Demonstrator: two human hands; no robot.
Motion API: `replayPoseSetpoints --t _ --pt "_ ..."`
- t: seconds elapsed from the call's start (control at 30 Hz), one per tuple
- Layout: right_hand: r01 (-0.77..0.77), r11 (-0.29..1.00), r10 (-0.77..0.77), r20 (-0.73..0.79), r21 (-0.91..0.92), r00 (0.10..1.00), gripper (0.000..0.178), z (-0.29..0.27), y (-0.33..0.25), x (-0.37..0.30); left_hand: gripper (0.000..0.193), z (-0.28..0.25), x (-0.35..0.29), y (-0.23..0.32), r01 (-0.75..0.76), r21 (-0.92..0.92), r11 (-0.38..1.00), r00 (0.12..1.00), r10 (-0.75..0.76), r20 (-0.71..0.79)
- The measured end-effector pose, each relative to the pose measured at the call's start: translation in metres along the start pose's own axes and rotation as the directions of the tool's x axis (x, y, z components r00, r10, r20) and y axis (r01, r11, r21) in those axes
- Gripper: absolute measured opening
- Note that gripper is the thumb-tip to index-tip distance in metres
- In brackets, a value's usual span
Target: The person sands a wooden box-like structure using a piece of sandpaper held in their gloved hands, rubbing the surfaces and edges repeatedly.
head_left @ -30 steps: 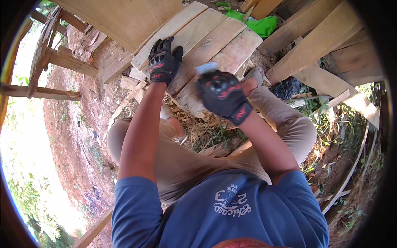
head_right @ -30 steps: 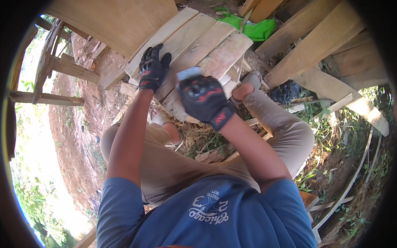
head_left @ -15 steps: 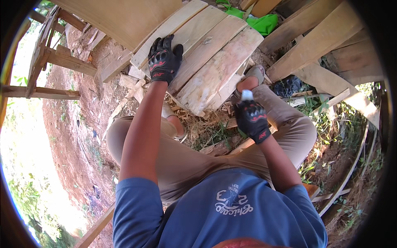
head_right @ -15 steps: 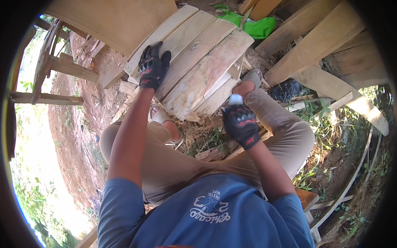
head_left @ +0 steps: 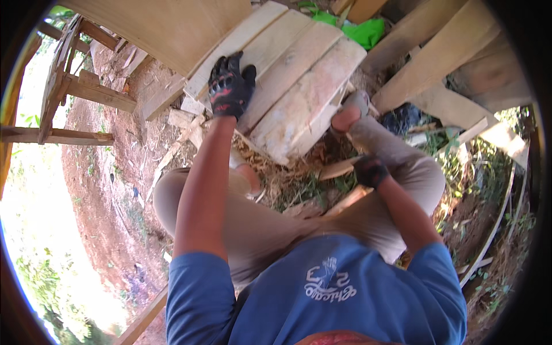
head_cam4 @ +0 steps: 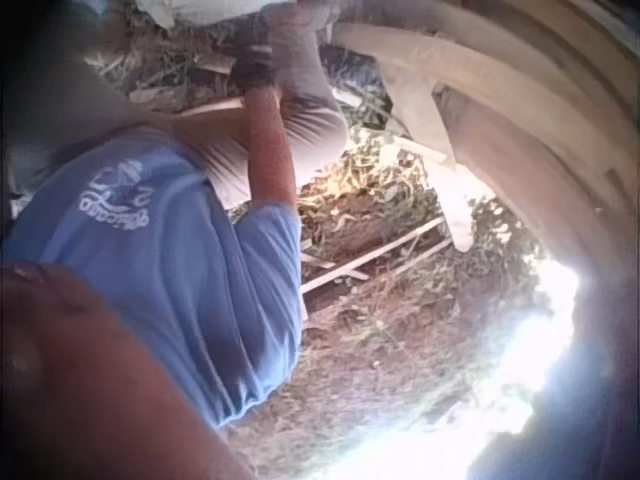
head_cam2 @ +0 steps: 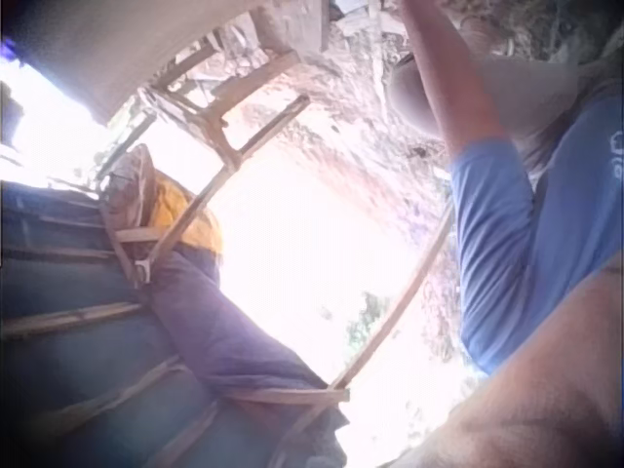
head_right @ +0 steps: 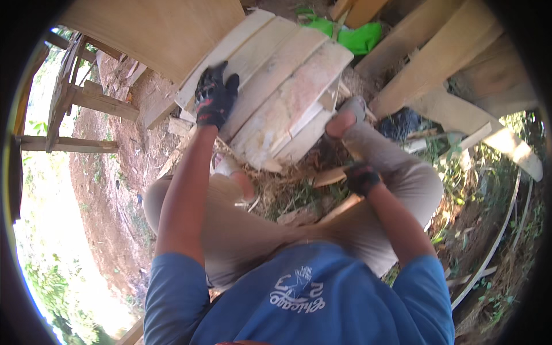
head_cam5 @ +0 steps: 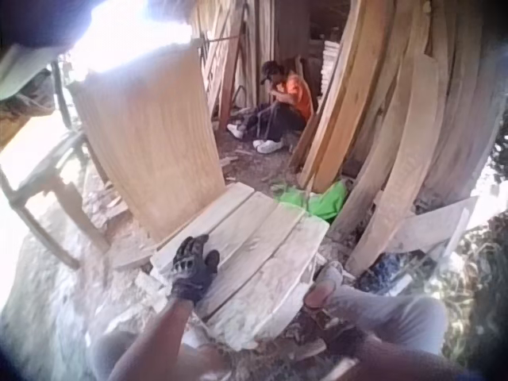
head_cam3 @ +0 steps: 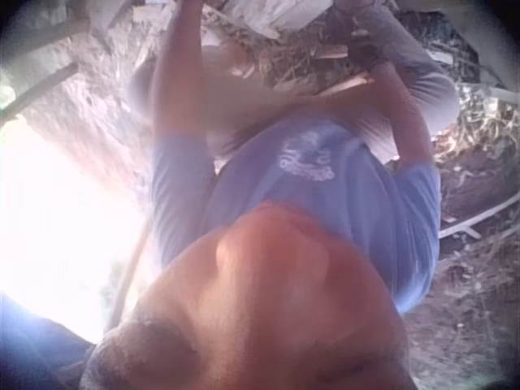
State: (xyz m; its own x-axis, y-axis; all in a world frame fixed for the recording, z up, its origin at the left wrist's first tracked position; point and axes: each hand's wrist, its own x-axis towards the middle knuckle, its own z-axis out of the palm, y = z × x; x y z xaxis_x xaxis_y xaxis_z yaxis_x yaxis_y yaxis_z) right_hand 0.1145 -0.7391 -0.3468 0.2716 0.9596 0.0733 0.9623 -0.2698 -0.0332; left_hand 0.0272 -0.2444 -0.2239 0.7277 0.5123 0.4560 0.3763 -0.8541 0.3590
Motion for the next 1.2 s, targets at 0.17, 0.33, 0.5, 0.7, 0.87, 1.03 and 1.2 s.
replayPoseSetpoints --t 0.17,0.33,0.5,0.7,0.87,1.03,1.2 --pt "-0.212 0.976 0.214 -0.043 0.038 0.976 0.015 -0.096 -0.040 0.081 0.055 -0.007 -0.004 -0.005 0.070 0.035 0.997 0.994 -0.073 0.081" --pt "-0.033 0.958 0.121 -0.296 0.286 0.947 0.011 -0.193 -0.114 0.217 0.056 -0.004 -0.006 -0.010 0.064 0.019 0.998 0.997 -0.065 0.051" --pt "0.225 0.959 -0.122 -0.466 0.173 0.876 0.013 -0.156 -0.119 0.220 0.056 -0.010 -0.004 0.000 0.041 -0.022 0.999 0.997 -0.040 0.058" --pt "-0.257 0.966 0.251 0.255 -0.009 0.934 0.021 -0.043 -0.025 0.035 0.057 -0.007 -0.003 -0.003 0.032 -0.026 0.999 0.996 -0.030 0.087" --pt "-0.522 0.841 0.425 0.427 0.138 0.798 0.021 -0.089 -0.040 0.023 0.054 -0.010 0.003 -0.004 0.101 -0.027 0.994 0.990 -0.098 0.098" --pt "-0.648 0.665 0.561 0.323 0.372 0.762 0.026 -0.071 -0.053 0.017 0.062 -0.068 -0.001 0.084 -0.337 -0.358 0.871 0.849 0.446 0.284" --pt "-0.564 0.713 0.457 0.335 0.416 0.824 0.024 -0.046 -0.040 0.019 0.076 -0.093 -0.063 0.129 -0.584 -0.228 0.779 0.634 0.613 0.471"
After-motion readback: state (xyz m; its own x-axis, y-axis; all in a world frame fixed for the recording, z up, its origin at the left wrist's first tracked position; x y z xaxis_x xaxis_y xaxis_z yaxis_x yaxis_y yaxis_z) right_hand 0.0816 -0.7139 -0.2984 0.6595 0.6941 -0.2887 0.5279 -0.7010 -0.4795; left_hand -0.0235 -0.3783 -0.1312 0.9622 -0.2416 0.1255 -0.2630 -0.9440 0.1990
